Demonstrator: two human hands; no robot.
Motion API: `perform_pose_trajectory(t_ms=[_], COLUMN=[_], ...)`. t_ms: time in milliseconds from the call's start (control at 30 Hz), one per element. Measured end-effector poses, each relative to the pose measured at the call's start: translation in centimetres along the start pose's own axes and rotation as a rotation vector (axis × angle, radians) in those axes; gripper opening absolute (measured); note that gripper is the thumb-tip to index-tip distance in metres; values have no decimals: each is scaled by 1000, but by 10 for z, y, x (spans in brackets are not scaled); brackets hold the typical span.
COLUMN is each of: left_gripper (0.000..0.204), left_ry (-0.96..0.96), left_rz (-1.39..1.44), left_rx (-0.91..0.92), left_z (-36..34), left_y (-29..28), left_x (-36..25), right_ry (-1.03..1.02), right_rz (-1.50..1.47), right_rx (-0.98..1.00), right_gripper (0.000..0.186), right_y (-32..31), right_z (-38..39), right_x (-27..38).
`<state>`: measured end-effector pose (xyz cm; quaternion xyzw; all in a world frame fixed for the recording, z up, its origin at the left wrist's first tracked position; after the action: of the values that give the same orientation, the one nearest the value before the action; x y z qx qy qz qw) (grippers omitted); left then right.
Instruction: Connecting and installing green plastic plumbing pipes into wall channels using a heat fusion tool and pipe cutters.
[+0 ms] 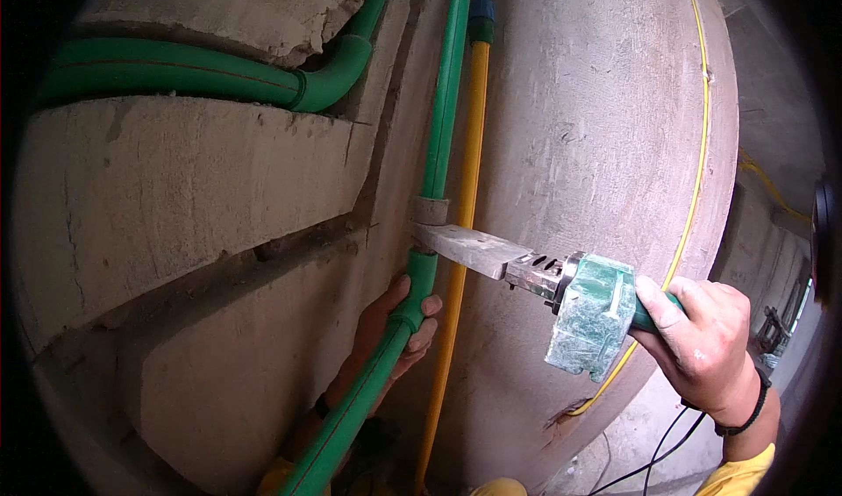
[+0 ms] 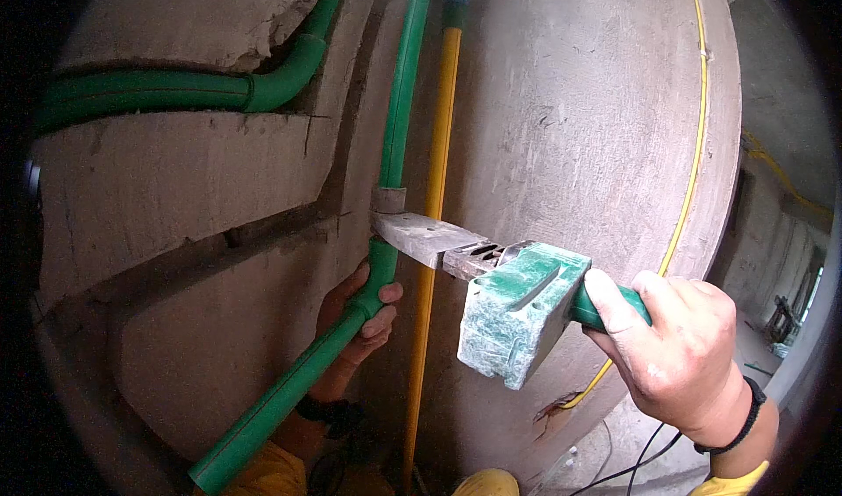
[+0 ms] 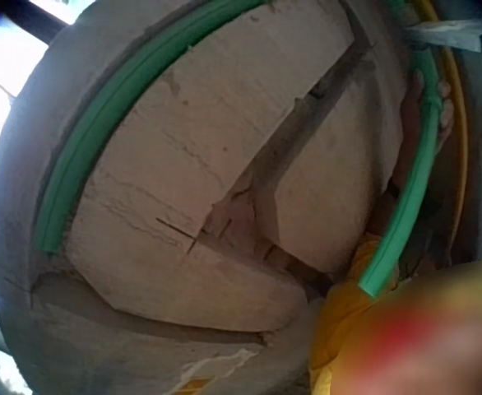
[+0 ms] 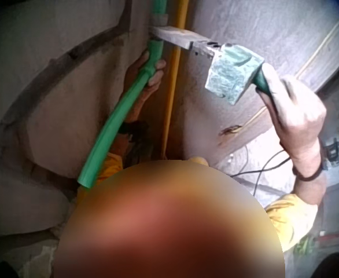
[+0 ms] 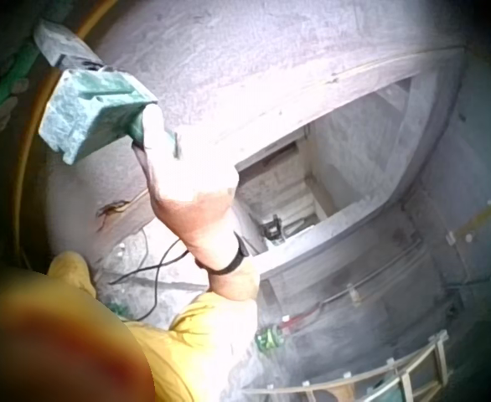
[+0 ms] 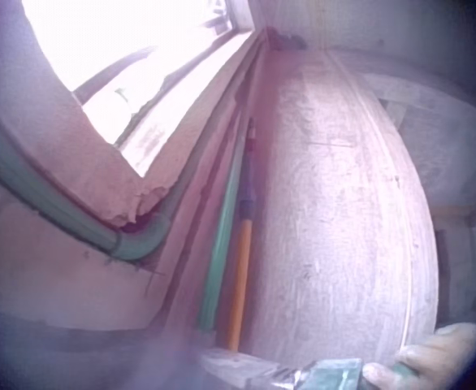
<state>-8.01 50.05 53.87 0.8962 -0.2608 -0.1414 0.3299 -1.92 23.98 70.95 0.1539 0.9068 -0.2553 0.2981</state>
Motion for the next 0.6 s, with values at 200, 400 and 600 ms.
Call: perform_pose_trajectory(t_ms=[200,400,600], left_gripper=[35,35,33], left_ry=[-63,-81,-80], left_rz=[120,131,131], left_rx=[87,113,124], left_z=[-1,-2,-5], left_y=[-1,-3,-3], left_x=[2,1,1], right_ry=[-23,-55,-87], right_rz=[-19,-53,-52], right_rx=[-38,-87,-119], right_gripper=[52,53,54], right_y=[12,30,47], right_z=[7,12,12], right_x=[-7,-21,-38])
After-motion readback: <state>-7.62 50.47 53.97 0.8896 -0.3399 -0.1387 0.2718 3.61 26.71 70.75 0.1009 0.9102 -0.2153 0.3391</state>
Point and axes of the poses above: each hand's wrist, its own z-axis away from the middle knuckle, its own y-axis out of the palm, x = y × z, the point moved 9 cm from there along -z, towards the middle knuckle, and after that the axes turned 14 degrees about y, right-handed, at the moved point
